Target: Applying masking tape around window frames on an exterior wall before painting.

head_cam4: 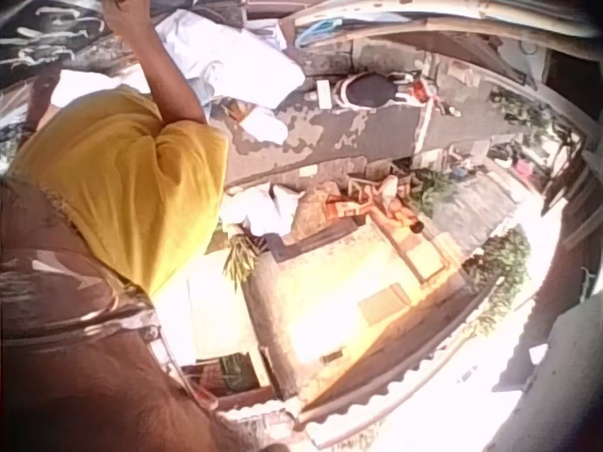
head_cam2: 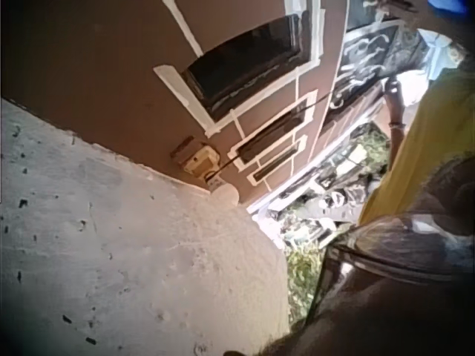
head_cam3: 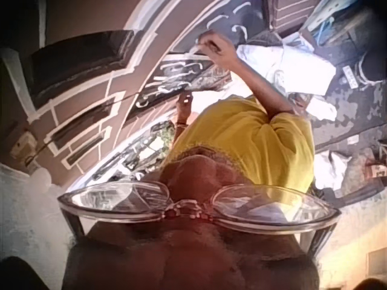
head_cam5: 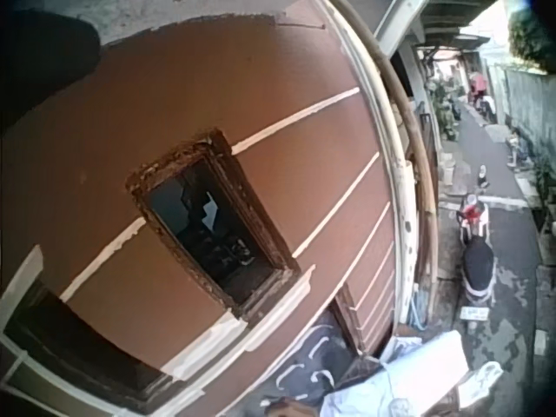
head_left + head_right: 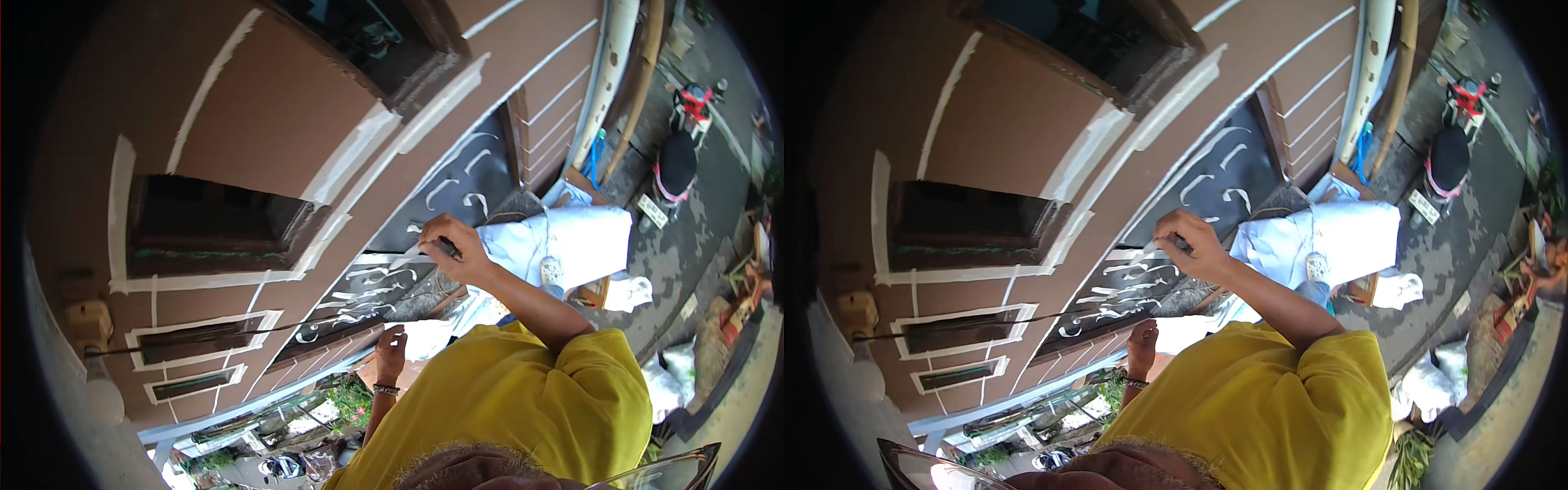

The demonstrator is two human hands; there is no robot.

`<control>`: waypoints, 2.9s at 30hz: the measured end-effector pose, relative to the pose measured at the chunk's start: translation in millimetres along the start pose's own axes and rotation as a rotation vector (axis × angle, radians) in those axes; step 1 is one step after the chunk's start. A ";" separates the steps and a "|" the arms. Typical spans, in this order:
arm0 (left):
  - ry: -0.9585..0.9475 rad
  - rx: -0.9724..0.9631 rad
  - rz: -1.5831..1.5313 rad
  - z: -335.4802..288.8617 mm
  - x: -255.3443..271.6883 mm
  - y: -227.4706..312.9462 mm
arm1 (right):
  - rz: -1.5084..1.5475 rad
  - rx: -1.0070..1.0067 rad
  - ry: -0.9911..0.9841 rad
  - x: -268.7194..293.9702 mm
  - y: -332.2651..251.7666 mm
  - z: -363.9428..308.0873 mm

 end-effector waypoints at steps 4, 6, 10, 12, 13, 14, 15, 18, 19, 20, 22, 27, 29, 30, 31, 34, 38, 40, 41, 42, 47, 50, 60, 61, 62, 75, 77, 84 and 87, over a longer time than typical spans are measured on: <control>-0.103 0.012 0.059 -4.1 -14.1 -32.1 | -0.280 -0.404 0.137 44.3 109.6 -74.2; -0.142 -0.003 0.092 -13.4 -17.0 -44.5 | -0.390 -0.464 0.150 66.9 141.7 -86.7; -0.176 0.112 0.149 -25.5 -18.0 -65.0 | -0.420 -0.556 0.279 92.2 188.5 -85.4; -0.174 0.142 0.154 -36.0 -13.7 -81.6 | -0.410 -0.605 0.258 90.7 210.8 -75.7; -0.171 0.147 0.153 -41.5 -12.3 -85.5 | -0.403 -0.653 0.239 88.9 226.6 -73.8; -0.172 0.178 0.156 -46.1 -10.1 -87.9 | -0.404 -0.655 0.239 89.2 239.0 -71.5; -0.174 0.209 0.158 -50.2 -8.9 -91.1 | -0.444 -0.637 0.212 87.9 249.5 -68.5; -0.117 0.303 0.110 -76.5 0.7 -112.2 | -0.548 -0.630 0.138 76.5 268.2 -73.5; -0.109 0.329 0.107 -83.8 2.2 -119.1 | -0.623 -0.630 0.108 75.7 274.7 -77.2; -0.110 0.336 0.102 -93.0 2.3 -123.7 | -0.624 -0.635 0.101 73.3 281.2 -84.3; -0.120 0.388 0.141 -115.4 3.0 -135.5 | -0.518 -0.734 0.180 69.3 301.1 -109.2; -0.158 0.438 0.143 -141.4 -6.5 -143.0 | -0.309 -0.869 0.425 64.7 358.4 -141.0; -0.165 0.463 0.126 -146.1 -6.9 -152.4 | -0.109 -0.889 0.630 72.3 391.7 -151.9; -0.184 0.474 0.127 -141.9 -10.3 -155.6 | -0.122 -0.881 0.644 87.1 407.2 -153.7; -0.169 0.492 0.130 -150.0 -6.2 -160.0 | -0.146 -0.886 0.744 80.7 412.9 -157.3; -0.084 0.548 0.132 -177.9 5.7 -171.5 | -0.244 -0.973 0.827 61.2 398.5 -150.4; -0.062 0.547 0.141 -196.4 1.4 -165.6 | -0.306 -0.914 0.968 60.7 391.1 -144.0; -0.067 0.577 0.118 -222.7 -4.4 -199.5 | -0.332 -0.976 0.914 52.5 393.4 -142.3; -0.142 0.552 0.221 -208.4 -12.7 -179.9 | -0.477 -0.898 0.907 78.0 395.8 -149.2; -0.173 0.598 0.266 -203.2 -13.9 -177.0 | -0.551 -0.921 0.901 86.1 393.8 -152.8; -0.081 0.587 0.154 -201.5 -14.5 -200.3 | -0.511 -1.051 0.849 101.1 378.7 -170.9; -0.122 0.545 0.103 -175.7 -21.0 -200.7 | 0.088 -0.855 0.943 111.3 379.7 -202.7; -0.081 0.108 0.156 -22.4 -38.5 -69.0 | -0.054 -0.474 0.416 123.7 81.7 -24.2; -0.092 0.046 0.155 -6.8 -43.5 -50.4 | -0.212 -0.371 0.375 132.2 49.4 1.1; -0.092 -0.006 0.152 4.8 -46.9 -33.6 | -0.361 -0.271 0.319 133.0 23.0 25.5; 0.108 -0.191 -0.279 58.4 -3.1 106.8 | -0.589 0.108 0.004 54.8 -29.8 176.4; 0.139 -0.225 -0.313 61.8 10.1 124.4 | -0.561 0.093 -0.018 51.2 -29.4 177.6; 0.211 -0.319 -0.466 72.7 43.8 160.3 | -0.606 0.049 0.003 52.5 -38.2 178.8; 0.313 -0.371 -0.453 81.9 64.5 193.8 | -0.671 0.053 0.014 53.8 -39.0 179.9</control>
Point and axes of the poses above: each hand's wrist, its own z-axis towards the middle knuckle, its own x-axis out of the back of the hand, y = z × x, the point moved 9 cm from there along z, towards the middle knuckle, and after that the axes turned 3 degrees about -y, right-handed, at the moved point
